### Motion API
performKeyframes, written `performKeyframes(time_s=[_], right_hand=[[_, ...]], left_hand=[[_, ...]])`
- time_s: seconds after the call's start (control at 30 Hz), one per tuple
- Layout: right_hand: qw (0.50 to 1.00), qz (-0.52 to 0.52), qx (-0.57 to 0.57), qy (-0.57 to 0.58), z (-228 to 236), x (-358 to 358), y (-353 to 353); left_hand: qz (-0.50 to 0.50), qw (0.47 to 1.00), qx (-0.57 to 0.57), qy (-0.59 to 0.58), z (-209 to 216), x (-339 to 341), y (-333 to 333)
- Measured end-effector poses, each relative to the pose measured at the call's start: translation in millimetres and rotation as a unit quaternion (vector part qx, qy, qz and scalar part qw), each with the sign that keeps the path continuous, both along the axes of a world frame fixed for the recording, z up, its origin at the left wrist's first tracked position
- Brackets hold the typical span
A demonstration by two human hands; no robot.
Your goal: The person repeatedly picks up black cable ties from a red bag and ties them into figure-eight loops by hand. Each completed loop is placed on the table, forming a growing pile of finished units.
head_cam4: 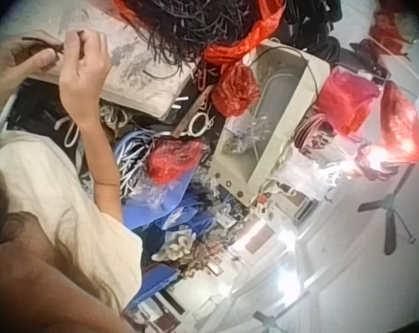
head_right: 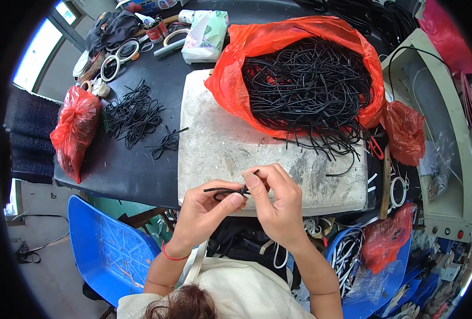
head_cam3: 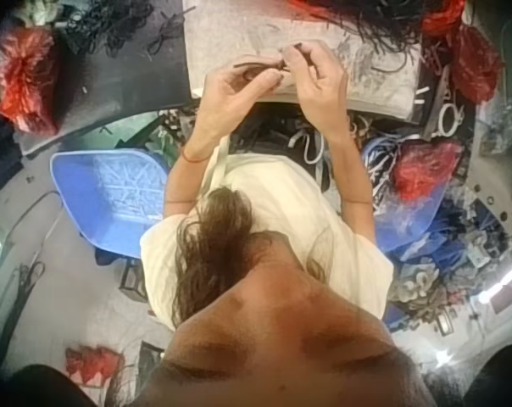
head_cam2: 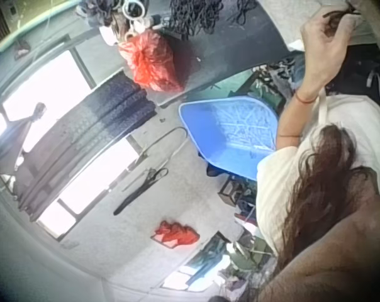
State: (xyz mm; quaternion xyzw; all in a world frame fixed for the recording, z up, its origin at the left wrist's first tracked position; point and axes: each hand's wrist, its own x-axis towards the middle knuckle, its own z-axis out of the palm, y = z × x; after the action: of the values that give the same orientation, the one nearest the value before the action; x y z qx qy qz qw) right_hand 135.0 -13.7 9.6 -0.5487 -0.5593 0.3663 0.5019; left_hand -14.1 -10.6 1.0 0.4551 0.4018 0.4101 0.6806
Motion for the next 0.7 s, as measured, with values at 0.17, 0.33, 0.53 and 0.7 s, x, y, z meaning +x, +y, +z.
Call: performKeyframes(time_s=[0.17,0.33,0.53,0.7], right_hand=[[0.998,-0.002,0.018,-0.052,2.5,-2.0,-3.3],[0.998,0.010,-0.003,-0.055,5.7,-0.1,-3.1],[0.999,-0.044,0.004,-0.027,1.4,-4.5,-3.1],[0.996,-0.074,-0.057,-0.011,-2.5,-8.4,0.3]], left_hand=[[-0.051,0.967,0.181,0.174,16.6,-6.6,7.4],[-0.075,0.967,0.145,0.196,26.1,-5.8,7.7],[-0.057,0.935,0.275,0.215,16.0,-0.9,5.2],[-0.008,0.928,0.306,0.213,8.0,7.0,-0.3]])
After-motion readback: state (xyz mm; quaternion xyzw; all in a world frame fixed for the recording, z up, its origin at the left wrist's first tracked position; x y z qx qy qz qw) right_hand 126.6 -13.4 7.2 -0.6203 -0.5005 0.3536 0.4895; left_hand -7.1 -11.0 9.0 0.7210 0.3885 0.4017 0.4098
